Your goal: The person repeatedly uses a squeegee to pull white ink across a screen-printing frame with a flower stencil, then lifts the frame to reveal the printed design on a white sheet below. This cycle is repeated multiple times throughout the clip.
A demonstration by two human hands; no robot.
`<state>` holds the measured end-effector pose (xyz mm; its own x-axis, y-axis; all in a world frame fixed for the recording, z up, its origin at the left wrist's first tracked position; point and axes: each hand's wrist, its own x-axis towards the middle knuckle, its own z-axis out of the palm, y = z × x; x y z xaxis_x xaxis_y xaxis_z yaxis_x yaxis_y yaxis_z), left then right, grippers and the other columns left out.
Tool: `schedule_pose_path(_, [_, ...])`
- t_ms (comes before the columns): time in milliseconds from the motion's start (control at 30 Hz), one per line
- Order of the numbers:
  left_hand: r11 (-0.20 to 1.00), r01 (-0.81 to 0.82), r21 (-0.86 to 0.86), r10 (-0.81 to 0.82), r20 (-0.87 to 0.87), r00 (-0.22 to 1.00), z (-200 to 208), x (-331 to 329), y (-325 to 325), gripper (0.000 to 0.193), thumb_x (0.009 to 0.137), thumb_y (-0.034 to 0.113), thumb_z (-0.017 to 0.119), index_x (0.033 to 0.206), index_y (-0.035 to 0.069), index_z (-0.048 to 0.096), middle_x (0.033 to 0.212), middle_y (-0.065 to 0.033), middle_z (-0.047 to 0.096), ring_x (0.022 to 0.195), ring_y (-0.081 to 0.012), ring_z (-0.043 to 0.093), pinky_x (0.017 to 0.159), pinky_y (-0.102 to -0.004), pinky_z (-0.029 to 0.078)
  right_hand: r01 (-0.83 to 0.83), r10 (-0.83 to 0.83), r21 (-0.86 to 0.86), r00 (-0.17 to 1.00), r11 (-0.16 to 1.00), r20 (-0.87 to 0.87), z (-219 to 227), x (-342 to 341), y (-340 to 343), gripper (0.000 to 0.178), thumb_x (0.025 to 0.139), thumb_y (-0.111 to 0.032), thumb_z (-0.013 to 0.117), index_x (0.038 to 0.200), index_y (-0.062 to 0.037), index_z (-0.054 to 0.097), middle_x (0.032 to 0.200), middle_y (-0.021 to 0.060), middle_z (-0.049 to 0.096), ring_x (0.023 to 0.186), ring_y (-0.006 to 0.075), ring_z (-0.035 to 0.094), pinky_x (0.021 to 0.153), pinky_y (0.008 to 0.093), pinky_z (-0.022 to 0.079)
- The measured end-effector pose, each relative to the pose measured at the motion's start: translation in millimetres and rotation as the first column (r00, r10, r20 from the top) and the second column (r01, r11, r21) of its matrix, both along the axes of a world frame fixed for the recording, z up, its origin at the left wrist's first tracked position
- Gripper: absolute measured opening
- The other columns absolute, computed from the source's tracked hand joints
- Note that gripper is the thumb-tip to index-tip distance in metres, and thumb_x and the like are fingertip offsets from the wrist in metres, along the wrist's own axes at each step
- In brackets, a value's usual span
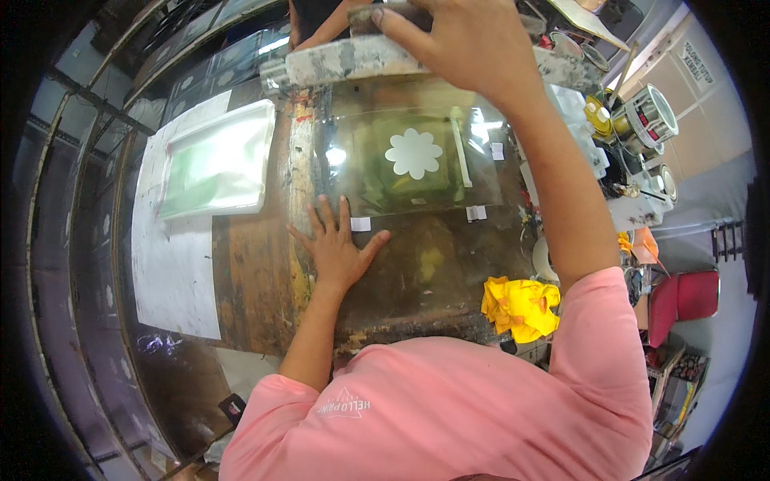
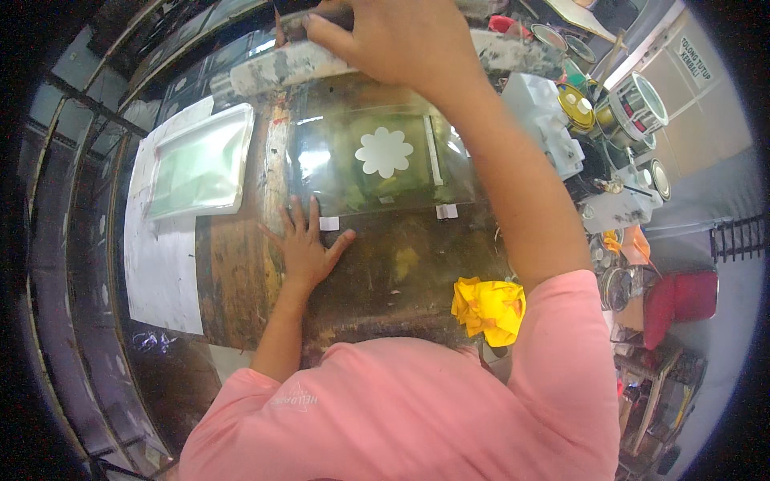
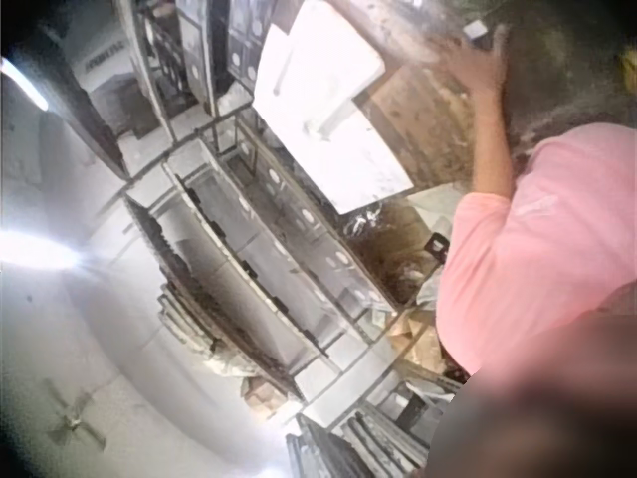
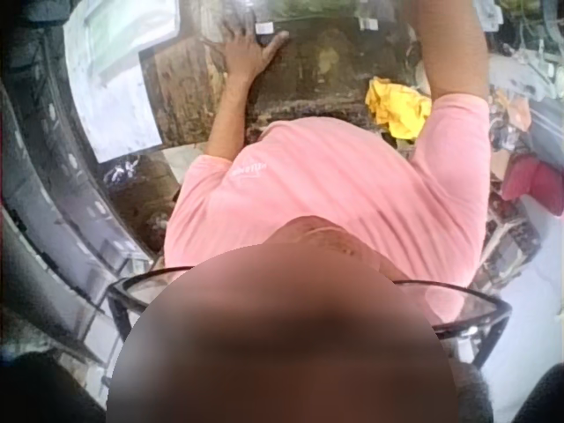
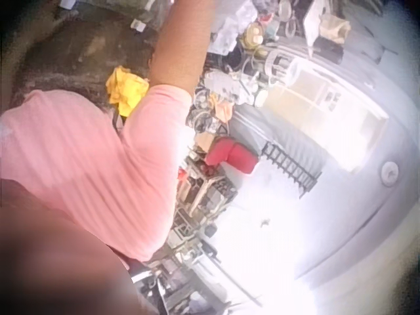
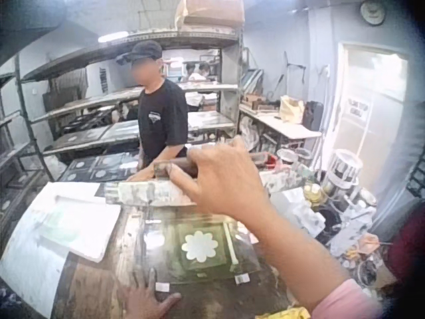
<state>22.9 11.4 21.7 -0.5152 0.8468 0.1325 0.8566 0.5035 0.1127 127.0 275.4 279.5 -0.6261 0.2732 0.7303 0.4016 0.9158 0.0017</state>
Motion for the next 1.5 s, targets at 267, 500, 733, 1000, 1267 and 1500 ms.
schedule_pose_path(267, [0.838,0.012,0.545,-0.183,0.262,0.947,55.6,-32.7,73.2,0.074,0.095,0.051,0.075,0.142,-0.005,0.064,0.145,-0.0236,0.066,0.148,-0.0394,0.052,0.130,-0.0654,0.005,0.041,-0.039,-0.062,0.999,0.997,0.032,31.8,-21.2,26.1,0.055,0.097,-0.053,0.059,0.079,-0.0038,0.075,0.079,0.0192,0.074,0.082,0.0402,0.072,0.082,0.0519,0.049])
schedule_pose_path(500, [0.752,-0.156,0.640,0.016,0.218,0.976,64.8,-116.6,33.6,0.046,0.095,0.024,0.073,0.137,0.006,0.070,0.144,-0.0226,0.067,0.146,-0.0379,0.054,0.130,-0.0657,0.009,0.069,-0.067,-0.048,0.997,0.996,0.048,25.1,-13.1,13.1,0.052,0.096,-0.052,0.062,0.079,-0.0034,0.073,0.080,0.0198,0.073,0.082,0.0383,0.071,0.079,0.0501,0.046])
schedule_pose_path(733, [0.809,-0.272,0.522,0.243,0.125,0.962,41.9,-270.5,-8.4,0.055,0.098,0.032,0.067,0.149,0.013,0.063,0.153,-0.0238,0.059,0.152,-0.0406,0.046,0.127,-0.0716,0.014,0.058,-0.057,-0.027,0.997,0.998,0.044,16.9,-11.8,13.2,0.055,0.101,-0.057,0.061,0.107,-0.0046,0.078,0.078,0.0189,0.071,0.079,0.0415,0.068,0.081,0.0512,0.050])
schedule_pose_path(1000, [0.945,-0.302,0.130,0.311,-0.063,0.948,-1.6,-258.4,-49.1,0.070,0.110,0.059,0.043,0.168,0.020,0.038,0.175,-0.0223,0.028,0.164,-0.0446,0.019,0.123,-0.0786,0.009,0.134,-0.134,0.007,0.985,0.991,0.111,6.8,-3.8,-1.2,0.063,0.102,-0.061,0.056,0.116,-0.0034,0.078,0.099,0.0204,0.077,0.092,0.0403,0.072,0.093,0.0474,0.048])
schedule_pose_path(1267, [0.968,-0.242,0.067,0.247,-0.072,0.966,-6.9,-219.5,-62.8,0.054,0.115,0.044,0.037,0.157,0.015,0.054,0.168,-0.0176,0.043,0.158,-0.0394,0.034,0.126,-0.0759,0.002,0.156,-0.115,-0.188,0.970,0.970,0.216,12.7,-5.7,2.5,0.060,0.102,-0.058,0.057,0.117,-0.0040,0.078,0.100,0.0212,0.077,0.095,0.0408,0.072,0.088,0.0471,0.049])
schedule_pose_path(1500, [0.992,-0.104,0.065,0.101,0.042,0.994,68.5,-223.4,-33.5,0.058,0.117,0.042,0.029,0.136,0.008,0.071,0.134,-0.0207,0.070,0.136,-0.0412,0.059,0.123,-0.0777,0.014,-0.028,0.029,0.042,0.999,0.999,-0.023,10.1,-10.8,8.6,0.055,0.102,-0.053,0.061,0.096,-0.0001,0.073,0.085,0.0234,0.071,0.081,0.0446,0.069,0.079,0.0510,0.051])
